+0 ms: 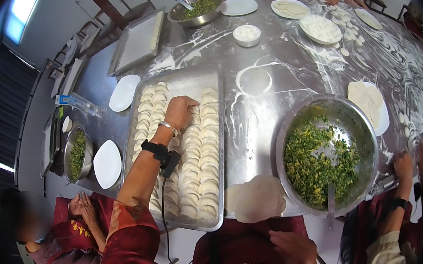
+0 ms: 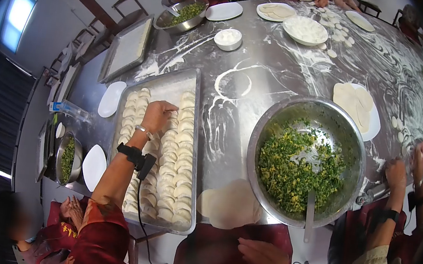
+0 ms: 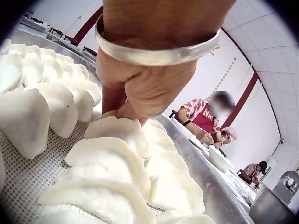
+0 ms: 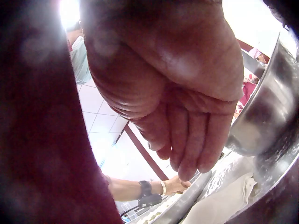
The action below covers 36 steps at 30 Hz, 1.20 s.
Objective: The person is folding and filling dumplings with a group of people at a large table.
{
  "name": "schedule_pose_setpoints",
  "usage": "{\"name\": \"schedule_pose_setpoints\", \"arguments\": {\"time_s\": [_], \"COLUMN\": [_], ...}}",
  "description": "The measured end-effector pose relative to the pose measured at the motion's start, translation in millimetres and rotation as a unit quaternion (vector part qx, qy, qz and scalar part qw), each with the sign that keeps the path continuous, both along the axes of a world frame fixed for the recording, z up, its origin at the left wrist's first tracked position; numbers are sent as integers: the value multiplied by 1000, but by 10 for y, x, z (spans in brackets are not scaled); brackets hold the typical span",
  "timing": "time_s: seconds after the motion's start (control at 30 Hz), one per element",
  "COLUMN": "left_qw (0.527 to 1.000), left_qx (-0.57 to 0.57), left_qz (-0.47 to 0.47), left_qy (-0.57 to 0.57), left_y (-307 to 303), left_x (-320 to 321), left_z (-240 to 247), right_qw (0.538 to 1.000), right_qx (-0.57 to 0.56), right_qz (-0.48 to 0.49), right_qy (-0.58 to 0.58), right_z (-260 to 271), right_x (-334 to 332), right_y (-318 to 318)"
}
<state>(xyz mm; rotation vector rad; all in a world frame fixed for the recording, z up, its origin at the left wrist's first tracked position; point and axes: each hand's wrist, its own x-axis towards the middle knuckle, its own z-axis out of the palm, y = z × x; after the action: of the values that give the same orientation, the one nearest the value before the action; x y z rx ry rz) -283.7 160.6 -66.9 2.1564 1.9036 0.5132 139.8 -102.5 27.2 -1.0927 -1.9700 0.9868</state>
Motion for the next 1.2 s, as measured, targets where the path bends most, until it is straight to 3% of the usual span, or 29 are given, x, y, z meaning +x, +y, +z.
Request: {"name": "schedule_pose_setpoints", "arguments": {"time_s": [0.37,0.5,0.63,0.8,0.9,0.97,1.03,1.2], "left_qw": [994,997,993,981,977,982,982,991], "left_qx": [95,8,120,171,43,35,89,89], "left_qz": [-51,-53,15,-24,-90,-168,-169,-89], "left_qy": [26,50,-19,-89,-186,-73,-3,38], "left_y": [4,28,-80,-951,-1816,-2233,-2396,-2461], "left_x": [8,-100,-20,657,1410,1792,2013,2184], "left_z": [-133,-99,115,796,783,628,423,309], "right_qw": [1000,1000,999,992,994,994,995,996], "right_qx": [9,-17,-10,110,100,104,102,88], "right_qz": [17,-16,-49,-64,-44,-33,-21,-22], "right_qy": [-22,-18,-15,-21,10,13,7,-15], "right_z": [-177,-356,-476,-660,-785,-812,-809,-699], "right_x": [115,87,61,-127,-252,-284,-276,-15], "right_y": [-136,-174,-118,63,100,79,30,-150]}}
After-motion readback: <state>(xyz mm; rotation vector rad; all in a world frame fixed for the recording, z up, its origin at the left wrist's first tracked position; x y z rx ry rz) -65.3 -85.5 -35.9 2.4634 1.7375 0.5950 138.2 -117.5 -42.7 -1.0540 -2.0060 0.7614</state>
